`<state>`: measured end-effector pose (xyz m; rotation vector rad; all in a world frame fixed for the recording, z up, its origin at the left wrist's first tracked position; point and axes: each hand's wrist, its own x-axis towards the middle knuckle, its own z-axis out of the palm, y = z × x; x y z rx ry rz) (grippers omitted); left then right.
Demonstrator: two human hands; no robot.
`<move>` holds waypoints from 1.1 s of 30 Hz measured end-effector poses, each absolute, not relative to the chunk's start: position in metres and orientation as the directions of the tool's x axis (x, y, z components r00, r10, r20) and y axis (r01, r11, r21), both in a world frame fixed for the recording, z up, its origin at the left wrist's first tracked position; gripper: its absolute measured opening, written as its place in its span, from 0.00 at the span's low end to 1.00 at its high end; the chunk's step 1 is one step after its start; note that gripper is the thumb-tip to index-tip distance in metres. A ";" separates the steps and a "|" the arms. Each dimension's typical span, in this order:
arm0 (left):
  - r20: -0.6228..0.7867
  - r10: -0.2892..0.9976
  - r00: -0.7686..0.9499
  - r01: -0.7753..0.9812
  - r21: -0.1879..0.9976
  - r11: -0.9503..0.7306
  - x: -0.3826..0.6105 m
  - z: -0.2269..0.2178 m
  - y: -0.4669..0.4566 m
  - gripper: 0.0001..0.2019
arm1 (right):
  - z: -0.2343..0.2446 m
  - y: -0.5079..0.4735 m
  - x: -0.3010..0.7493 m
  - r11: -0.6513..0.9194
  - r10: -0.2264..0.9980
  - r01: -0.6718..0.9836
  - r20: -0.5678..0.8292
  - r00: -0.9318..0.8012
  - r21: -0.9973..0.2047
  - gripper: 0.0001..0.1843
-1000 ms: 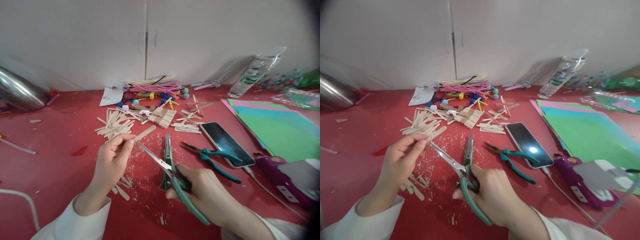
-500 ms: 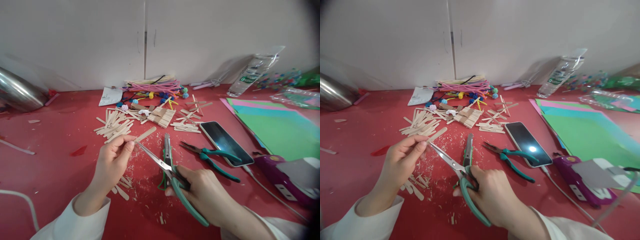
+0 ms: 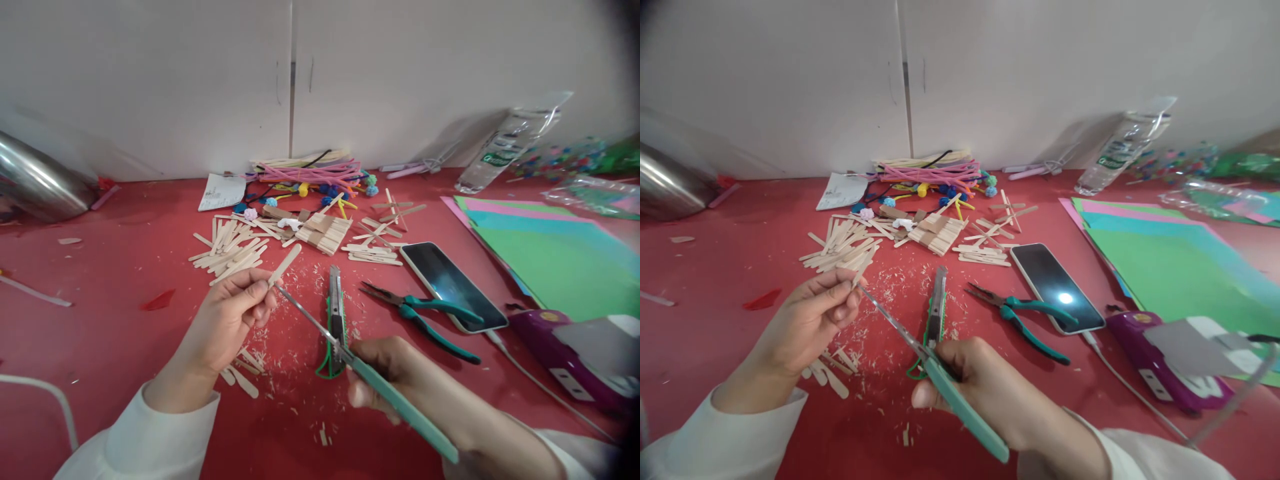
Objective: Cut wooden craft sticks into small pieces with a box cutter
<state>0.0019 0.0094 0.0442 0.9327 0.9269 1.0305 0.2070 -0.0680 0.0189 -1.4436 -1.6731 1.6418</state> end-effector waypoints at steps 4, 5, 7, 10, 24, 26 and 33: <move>-0.113 0.977 0.179 -0.234 0.960 0.153 0.000 0.042 0.010 0.04 | 0.021 -0.066 0.208 -0.135 0.886 0.532 -0.342 -0.313 -0.836 0.25; -0.081 0.984 0.157 -0.194 0.975 0.112 -0.001 0.040 0.010 0.04 | 0.021 -0.066 0.208 -0.102 0.902 0.598 -0.327 -0.280 -0.795 0.24; -0.018 0.992 0.128 -0.101 0.994 0.031 -0.002 0.038 0.010 0.04 | 0.021 -0.066 0.207 -0.047 0.919 0.692 -0.302 -0.252 -0.721 0.22; 0.062 0.991 0.118 0.032 0.997 -0.067 -0.003 0.036 0.008 0.05 | 0.020 -0.067 0.206 0.008 0.928 0.737 -0.270 -0.257 -0.675 0.22; 0.172 0.981 0.092 0.250 0.949 -0.190 0.001 0.042 0.002 0.08 | 0.014 -0.067 0.204 0.089 0.964 0.808 -0.153 -0.217 -0.582 0.26; 0.178 0.980 0.093 0.262 0.945 -0.196 0.002 0.043 0.001 0.08 | 0.014 -0.067 0.203 0.104 0.968 0.812 -0.128 -0.215 -0.575 0.27; 0.181 0.979 0.091 0.301 0.932 -0.201 0.000 0.042 -0.001 0.07 | 0.015 -0.070 0.203 0.094 0.972 0.815 -0.123 -0.199 -0.572 0.28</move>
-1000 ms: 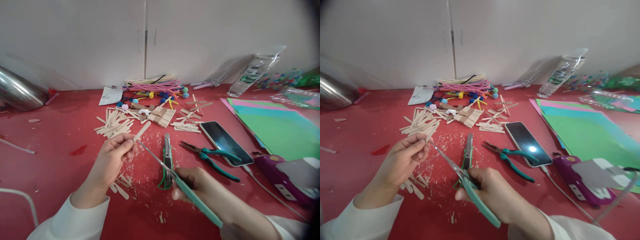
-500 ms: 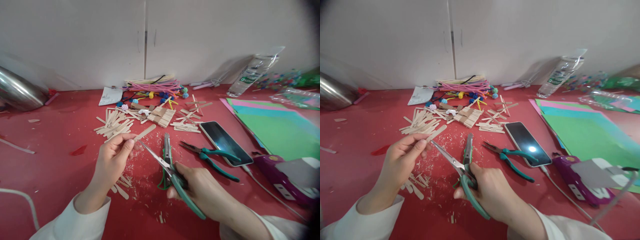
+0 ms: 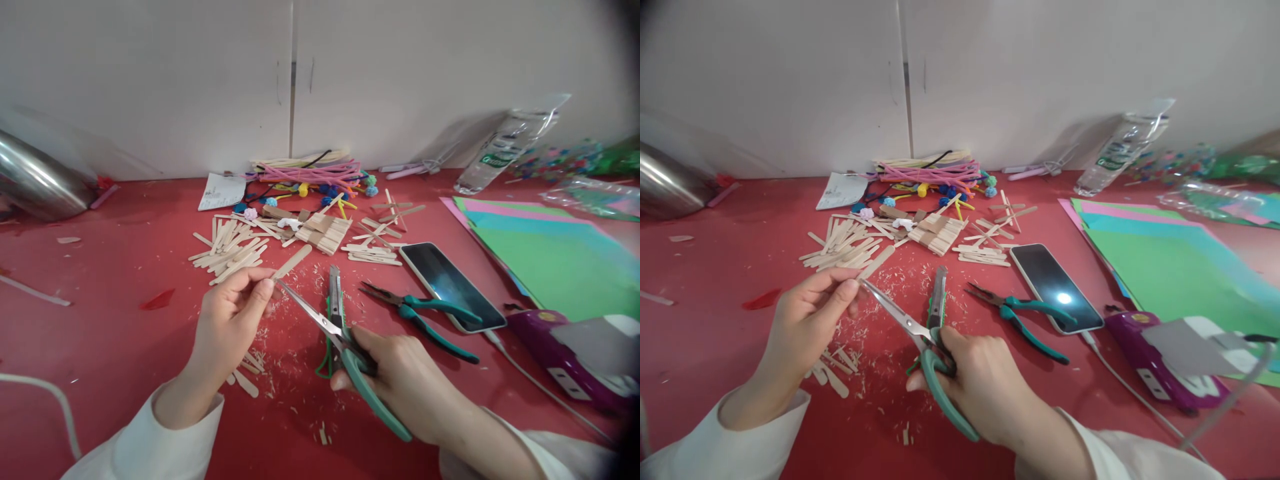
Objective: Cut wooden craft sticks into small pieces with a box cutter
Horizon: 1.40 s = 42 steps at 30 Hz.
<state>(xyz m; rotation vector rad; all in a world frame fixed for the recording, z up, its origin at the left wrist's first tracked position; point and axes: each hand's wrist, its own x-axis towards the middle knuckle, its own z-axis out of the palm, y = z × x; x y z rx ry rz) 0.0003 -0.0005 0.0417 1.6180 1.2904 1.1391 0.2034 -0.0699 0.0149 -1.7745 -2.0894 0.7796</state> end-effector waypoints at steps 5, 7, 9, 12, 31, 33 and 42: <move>0.171 0.978 0.119 0.314 0.928 -0.200 -0.002 0.043 -0.001 0.06 | 0.012 -0.072 0.205 0.134 0.982 0.828 -0.042 -0.186 -0.545 0.27; 0.161 0.978 0.129 0.308 0.931 -0.194 -0.002 0.044 -0.001 0.06 | 0.011 -0.073 0.204 0.168 0.985 0.862 0.042 -0.168 -0.478 0.27; 0.135 0.981 0.136 0.255 0.952 -0.167 -0.002 0.044 0.001 0.05 | 0.012 -0.073 0.203 0.169 0.986 0.879 0.067 -0.155 -0.447 0.29; 0.042 0.988 0.151 0.061 0.997 -0.052 -0.001 0.044 0.004 0.03 | 0.015 -0.073 0.202 0.112 0.979 0.816 -0.079 -0.189 -0.567 0.28; 0.003 0.989 0.148 -0.122 0.992 0.015 0.004 0.042 0.003 0.04 | 0.025 -0.066 0.208 0.027 0.907 0.685 -0.271 -0.324 -0.728 0.21; 0.007 0.989 0.149 -0.112 0.994 0.010 0.004 0.042 0.003 0.04 | 0.026 -0.065 0.208 0.029 0.902 0.678 -0.272 -0.334 -0.735 0.20; 0.081 0.996 0.024 -0.082 0.994 -0.079 0.000 0.040 0.005 0.04 | 0.023 -0.067 0.210 0.063 0.891 0.677 -0.265 -0.370 -0.733 0.20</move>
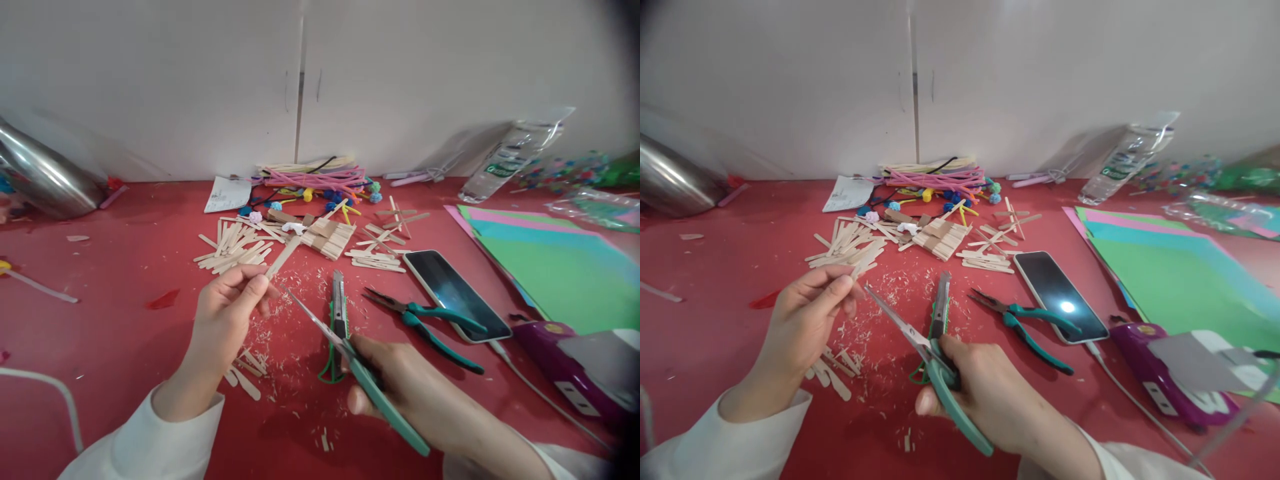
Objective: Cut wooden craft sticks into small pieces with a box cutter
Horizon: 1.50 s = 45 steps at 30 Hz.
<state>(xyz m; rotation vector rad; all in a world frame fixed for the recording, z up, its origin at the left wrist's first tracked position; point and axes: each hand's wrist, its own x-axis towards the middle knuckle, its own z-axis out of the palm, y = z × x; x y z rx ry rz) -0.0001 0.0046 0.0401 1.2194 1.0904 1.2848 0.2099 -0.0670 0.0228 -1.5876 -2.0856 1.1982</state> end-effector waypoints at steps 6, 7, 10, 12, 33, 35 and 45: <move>0.170 0.983 0.074 0.173 0.968 -0.180 0.000 0.044 -0.001 0.05 | 0.023 -0.065 0.209 0.039 0.888 0.677 -0.285 -0.361 -0.735 0.18; 0.182 0.980 0.075 0.209 0.958 -0.194 0.000 0.045 -0.002 0.05 | 0.023 -0.065 0.209 0.036 0.889 0.673 -0.284 -0.359 -0.739 0.19; 0.209 0.975 0.072 0.270 0.937 -0.220 0.001 0.045 -0.003 0.06 | 0.023 -0.064 0.210 0.039 0.889 0.648 -0.269 -0.370 -0.761 0.22; 0.211 0.975 0.067 0.268 0.938 -0.221 0.001 0.044 -0.002 0.06 | 0.023 -0.064 0.211 0.039 0.889 0.636 -0.264 -0.375 -0.771 0.24; 0.222 0.973 0.069 0.297 0.926 -0.232 0.001 0.044 -0.001 0.05 | 0.020 -0.064 0.213 -0.009 0.877 0.611 -0.300 -0.377 -0.792 0.35; 0.229 0.971 0.062 0.298 0.925 -0.237 0.000 0.044 -0.002 0.05 | 0.020 -0.064 0.213 -0.016 0.872 0.602 -0.305 -0.382 -0.799 0.36; 0.276 0.960 0.054 0.307 0.910 -0.279 0.000 0.041 0.000 0.06 | 0.016 -0.063 0.216 -0.046 0.862 0.569 -0.320 -0.393 -0.821 0.35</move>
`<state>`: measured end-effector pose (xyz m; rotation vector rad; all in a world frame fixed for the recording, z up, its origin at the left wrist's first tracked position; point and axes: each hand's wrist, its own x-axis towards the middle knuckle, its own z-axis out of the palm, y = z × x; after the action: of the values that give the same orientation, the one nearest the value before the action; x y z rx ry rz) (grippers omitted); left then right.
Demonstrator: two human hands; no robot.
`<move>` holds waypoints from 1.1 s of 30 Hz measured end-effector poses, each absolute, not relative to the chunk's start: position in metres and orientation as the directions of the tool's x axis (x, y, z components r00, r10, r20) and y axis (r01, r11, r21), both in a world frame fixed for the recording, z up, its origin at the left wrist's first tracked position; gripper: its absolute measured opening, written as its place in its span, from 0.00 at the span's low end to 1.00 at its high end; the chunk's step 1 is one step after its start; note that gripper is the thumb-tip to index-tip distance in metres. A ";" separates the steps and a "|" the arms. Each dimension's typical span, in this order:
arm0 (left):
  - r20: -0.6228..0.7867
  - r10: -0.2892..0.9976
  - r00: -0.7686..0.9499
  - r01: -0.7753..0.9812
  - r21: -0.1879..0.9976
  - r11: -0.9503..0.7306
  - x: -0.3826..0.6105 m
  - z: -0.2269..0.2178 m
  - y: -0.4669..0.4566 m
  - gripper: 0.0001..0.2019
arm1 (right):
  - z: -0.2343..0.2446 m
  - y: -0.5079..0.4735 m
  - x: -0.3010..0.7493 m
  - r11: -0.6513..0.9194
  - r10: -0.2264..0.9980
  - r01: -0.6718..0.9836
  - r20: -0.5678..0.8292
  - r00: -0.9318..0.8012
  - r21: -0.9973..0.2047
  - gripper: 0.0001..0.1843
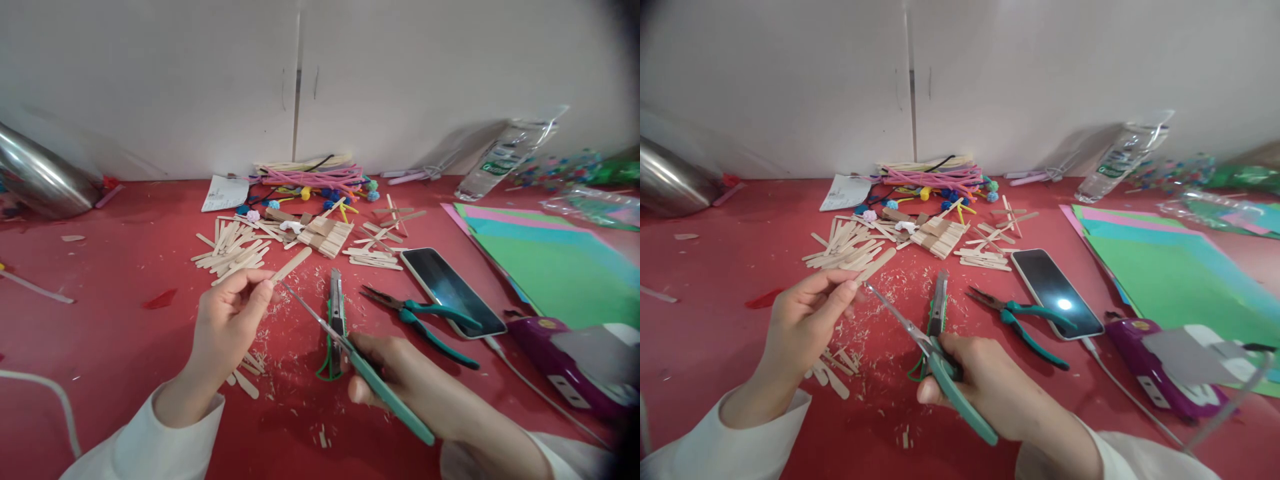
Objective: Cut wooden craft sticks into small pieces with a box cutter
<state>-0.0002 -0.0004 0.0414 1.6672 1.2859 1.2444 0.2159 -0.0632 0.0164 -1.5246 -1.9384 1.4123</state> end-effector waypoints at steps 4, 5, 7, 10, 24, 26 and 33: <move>0.280 0.959 0.054 0.319 0.905 -0.282 0.000 0.041 0.000 0.06 | 0.015 -0.063 0.216 -0.048 0.862 0.569 -0.322 -0.392 -0.821 0.34; 0.279 0.959 0.056 0.321 0.904 -0.282 0.000 0.041 0.001 0.06 | 0.015 -0.062 0.216 -0.046 0.861 0.569 -0.321 -0.393 -0.821 0.33; 0.282 0.957 0.064 0.328 0.900 -0.287 0.000 0.040 0.001 0.06 | 0.015 -0.062 0.216 -0.045 0.863 0.570 -0.319 -0.392 -0.820 0.33; 0.289 0.954 0.079 0.348 0.889 -0.298 -0.001 0.040 0.001 0.07 | 0.017 -0.061 0.215 -0.051 0.867 0.566 -0.318 -0.384 -0.823 0.32; 0.226 0.968 0.107 0.274 0.929 -0.247 0.001 0.043 0.001 0.09 | 0.017 -0.061 0.210 -0.078 0.892 0.568 -0.311 -0.327 -0.819 0.20; 0.220 0.967 0.126 0.281 0.927 -0.247 0.002 0.043 0.001 0.10 | 0.021 -0.062 0.208 -0.050 0.908 0.630 -0.298 -0.294 -0.775 0.18; 0.235 0.957 0.167 0.347 0.895 -0.280 0.001 0.038 0.005 0.12 | 0.025 -0.065 0.204 0.026 0.947 0.742 -0.221 -0.233 -0.670 0.17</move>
<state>0.0011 0.0048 0.0383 1.7451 1.2463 1.1064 0.2044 -0.0655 0.0248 -1.7337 -2.0207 1.0171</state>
